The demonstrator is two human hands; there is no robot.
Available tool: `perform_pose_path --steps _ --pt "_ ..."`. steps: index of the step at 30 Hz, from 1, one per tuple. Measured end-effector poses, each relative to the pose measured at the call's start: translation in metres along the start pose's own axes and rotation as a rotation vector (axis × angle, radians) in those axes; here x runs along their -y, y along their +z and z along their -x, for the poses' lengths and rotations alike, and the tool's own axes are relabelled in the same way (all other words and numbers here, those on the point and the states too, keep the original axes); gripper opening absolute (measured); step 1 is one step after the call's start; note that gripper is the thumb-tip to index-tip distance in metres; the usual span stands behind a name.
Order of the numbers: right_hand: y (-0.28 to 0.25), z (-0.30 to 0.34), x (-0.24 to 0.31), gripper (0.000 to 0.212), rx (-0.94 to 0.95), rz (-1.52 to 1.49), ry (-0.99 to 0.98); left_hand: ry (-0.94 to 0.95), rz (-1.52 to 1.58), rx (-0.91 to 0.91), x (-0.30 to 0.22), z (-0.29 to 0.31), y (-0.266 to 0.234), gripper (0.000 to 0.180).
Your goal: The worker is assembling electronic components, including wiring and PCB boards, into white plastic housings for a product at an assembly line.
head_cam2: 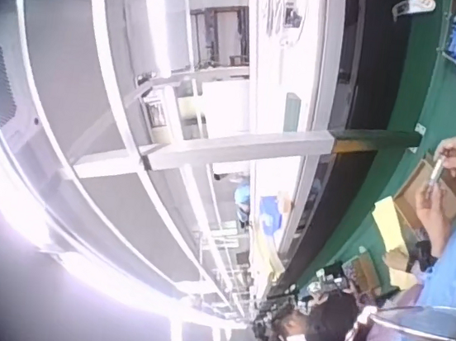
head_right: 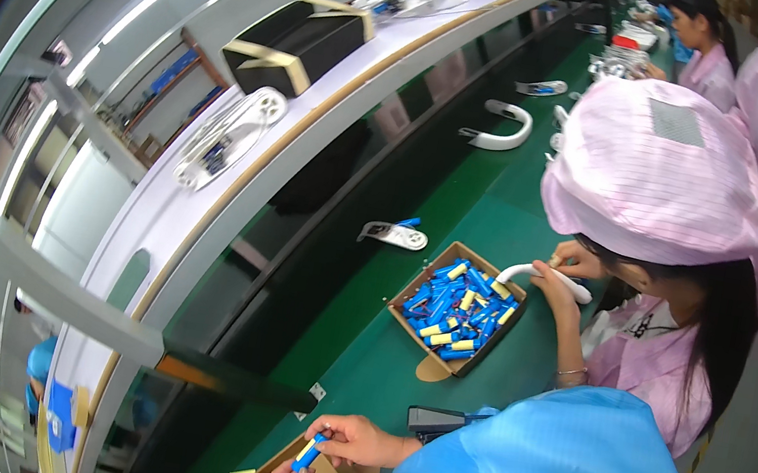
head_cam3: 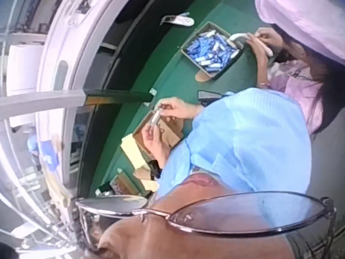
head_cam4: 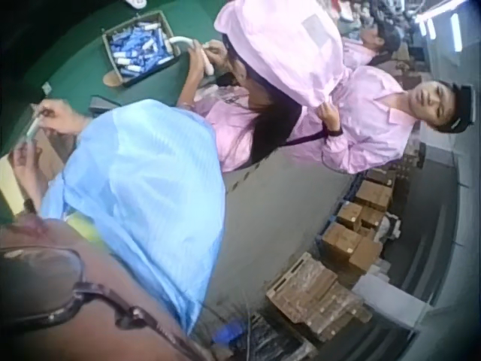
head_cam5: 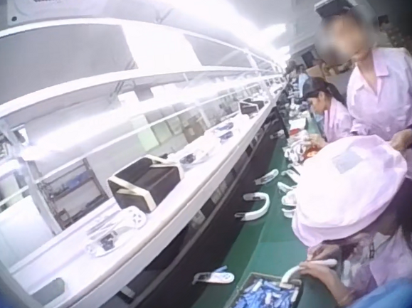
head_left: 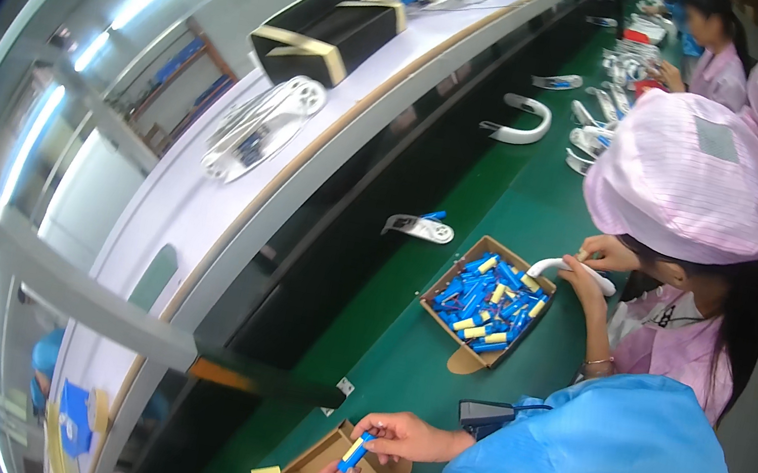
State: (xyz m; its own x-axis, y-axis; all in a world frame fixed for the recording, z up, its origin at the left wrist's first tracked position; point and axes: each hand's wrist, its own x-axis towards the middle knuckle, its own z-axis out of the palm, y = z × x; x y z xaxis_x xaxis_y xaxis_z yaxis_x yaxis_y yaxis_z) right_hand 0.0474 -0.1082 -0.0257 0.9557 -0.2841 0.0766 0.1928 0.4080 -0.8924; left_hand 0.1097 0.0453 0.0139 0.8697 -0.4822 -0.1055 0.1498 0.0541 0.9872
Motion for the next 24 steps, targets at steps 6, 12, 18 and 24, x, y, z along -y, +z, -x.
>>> perform_pose_path --steps 6,12,18,24 --pt "0.004 0.004 0.002 0.023 0.063 0.049 0.038 -0.01 0.033 0.065 0.007 -0.003 -0.003 0.016" --pt "0.006 0.003 0.003 0.024 0.092 0.092 0.128 -0.04 0.053 0.084 0.005 0.001 -0.005 0.017" --pt "0.007 0.005 0.001 0.025 0.142 0.142 0.192 -0.029 0.124 0.064 0.002 0.0 -0.006 0.018" --pt "0.009 0.005 -0.003 0.026 0.126 0.129 0.138 -0.052 0.133 0.068 0.007 0.0 -0.009 0.017"
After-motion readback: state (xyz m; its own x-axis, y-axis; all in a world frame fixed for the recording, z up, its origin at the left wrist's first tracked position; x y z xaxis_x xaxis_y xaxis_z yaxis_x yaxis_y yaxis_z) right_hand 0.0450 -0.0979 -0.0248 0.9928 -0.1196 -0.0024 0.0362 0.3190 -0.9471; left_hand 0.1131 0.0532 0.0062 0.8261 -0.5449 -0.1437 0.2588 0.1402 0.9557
